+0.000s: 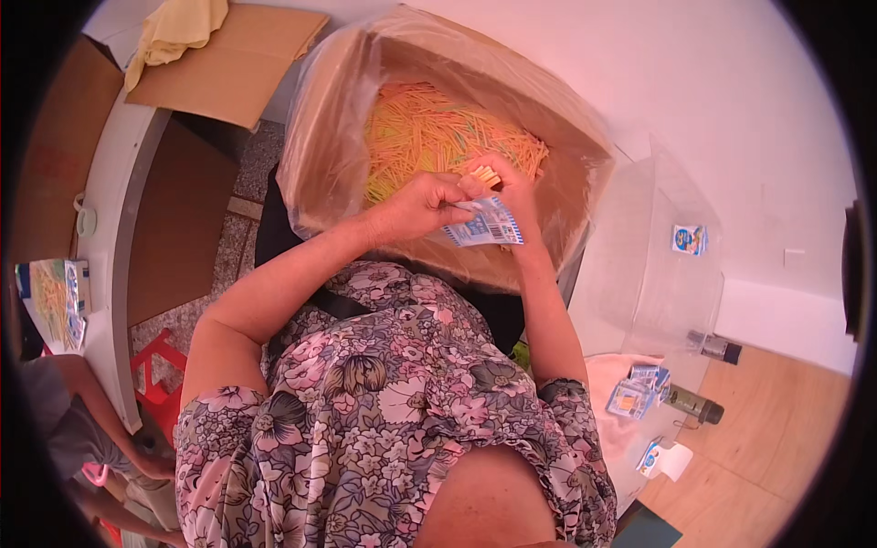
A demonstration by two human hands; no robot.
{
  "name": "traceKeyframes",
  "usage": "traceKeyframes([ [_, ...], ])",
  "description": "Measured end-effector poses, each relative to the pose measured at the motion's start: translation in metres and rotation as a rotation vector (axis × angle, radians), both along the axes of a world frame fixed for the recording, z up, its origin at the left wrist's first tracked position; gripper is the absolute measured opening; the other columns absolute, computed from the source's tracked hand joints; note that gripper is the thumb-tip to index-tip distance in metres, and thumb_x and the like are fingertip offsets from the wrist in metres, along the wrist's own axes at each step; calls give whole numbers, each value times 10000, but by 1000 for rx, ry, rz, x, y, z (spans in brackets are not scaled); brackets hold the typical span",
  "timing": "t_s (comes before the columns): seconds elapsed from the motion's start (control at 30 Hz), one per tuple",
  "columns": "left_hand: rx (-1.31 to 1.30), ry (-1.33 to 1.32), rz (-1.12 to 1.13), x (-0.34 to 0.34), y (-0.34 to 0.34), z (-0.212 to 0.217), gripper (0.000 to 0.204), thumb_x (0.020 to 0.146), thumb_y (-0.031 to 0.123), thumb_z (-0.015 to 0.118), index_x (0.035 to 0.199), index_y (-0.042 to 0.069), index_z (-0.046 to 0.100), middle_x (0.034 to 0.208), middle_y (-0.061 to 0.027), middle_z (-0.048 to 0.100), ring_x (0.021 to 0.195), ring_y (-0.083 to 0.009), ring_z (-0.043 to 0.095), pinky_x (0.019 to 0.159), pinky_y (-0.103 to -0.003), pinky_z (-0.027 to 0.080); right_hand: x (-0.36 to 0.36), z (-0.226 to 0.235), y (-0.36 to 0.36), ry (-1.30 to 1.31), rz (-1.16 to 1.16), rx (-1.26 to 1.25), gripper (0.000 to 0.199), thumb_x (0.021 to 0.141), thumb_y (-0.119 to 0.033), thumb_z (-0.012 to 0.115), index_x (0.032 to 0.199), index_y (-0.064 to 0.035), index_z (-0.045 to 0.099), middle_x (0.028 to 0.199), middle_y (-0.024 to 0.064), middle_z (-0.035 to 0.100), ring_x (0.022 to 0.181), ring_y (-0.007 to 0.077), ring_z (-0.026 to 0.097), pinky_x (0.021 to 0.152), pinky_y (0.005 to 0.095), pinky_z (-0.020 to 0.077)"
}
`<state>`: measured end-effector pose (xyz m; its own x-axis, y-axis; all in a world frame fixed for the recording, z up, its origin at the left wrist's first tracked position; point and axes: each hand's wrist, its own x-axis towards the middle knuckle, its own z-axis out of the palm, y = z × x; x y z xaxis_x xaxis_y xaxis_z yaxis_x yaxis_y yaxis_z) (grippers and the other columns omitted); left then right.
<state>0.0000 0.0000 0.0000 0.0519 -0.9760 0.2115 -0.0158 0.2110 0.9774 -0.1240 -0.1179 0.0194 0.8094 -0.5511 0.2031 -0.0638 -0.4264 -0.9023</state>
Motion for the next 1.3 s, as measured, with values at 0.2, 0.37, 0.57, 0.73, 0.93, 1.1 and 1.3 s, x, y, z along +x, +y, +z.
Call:
traceKeyframes([
  [0.2, -38, -231, -26, -16, -6, -20, 129, 854, 61, 623, 953, -21, 633, 854, -38, 625, 812, -110, 574, 727, -256, 468, -19, 11, 3, 138, -193, -44, 95, 775, -97, 651, 751, -32, 586, 605, 100, 574, 595, 172, 572, 558, 267, 437],
  [0.37, 256, 314, 14, -5, -7, -32, 163, 902, 97, 572, 1019, 4, 637, 842, 23, 646, 779, -53, 585, 734, -231, 479, -62, -35, -16, 725, -100, -581, 133, 789, -137, 578, 743, -12, 584, 623, 146, 563, 609, 245, 572, 591, 336, 446],
  [0.57, 366, 534, 84, -8, -9, -5, 185, 897, 147, 593, 999, 4, 651, 855, 12, 655, 768, -38, 578, 692, -208, 474, -80, -10, -28, 426, -151, -154, 186, 840, -128, 598, 711, -5, 547, 588, 59, 511, 566, 122, 534, 542, 281, 443],
  [0.73, 305, 340, 99, -3, -8, -5, 172, 878, 158, 625, 932, 1, 669, 819, 12, 653, 731, -40, 575, 671, -200, 469, -73, 33, -27, 111, -147, 557, 197, 865, -146, 602, 698, -59, 543, 581, -22, 485, 501, 50, 452, 470, 218, 380],
  [0.93, 306, 348, 116, 0, -10, -6, 99, 830, 87, 670, 861, -7, 681, 806, 3, 655, 723, -53, 580, 678, -207, 476, -52, 63, -24, 42, -72, 800, 183, 866, -163, 619, 729, -84, 528, 586, -39, 488, 481, 34, 450, 423, 192, 351],
  [1.1, 238, 362, 86, 1, -11, -3, 81, 793, 35, 686, 863, -5, 693, 949, -50, 657, 845, -92, 595, 773, -236, 478, -60, 60, -29, 64, -56, 793, 186, 866, -166, 621, 724, -89, 528, 592, -40, 493, 478, 33, 456, 415, 200, 364],
  [1.3, 122, 222, 13, 0, -16, -4, 154, 721, -19, 716, 862, 43, 713, 1110, -95, 604, 1032, -164, 558, 893, -288, 436, -47, 65, -25, 156, -76, 756, 211, 856, -207, 636, 693, -108, 548, 601, -68, 474, 500, 14, 445, 418, 189, 352],
])
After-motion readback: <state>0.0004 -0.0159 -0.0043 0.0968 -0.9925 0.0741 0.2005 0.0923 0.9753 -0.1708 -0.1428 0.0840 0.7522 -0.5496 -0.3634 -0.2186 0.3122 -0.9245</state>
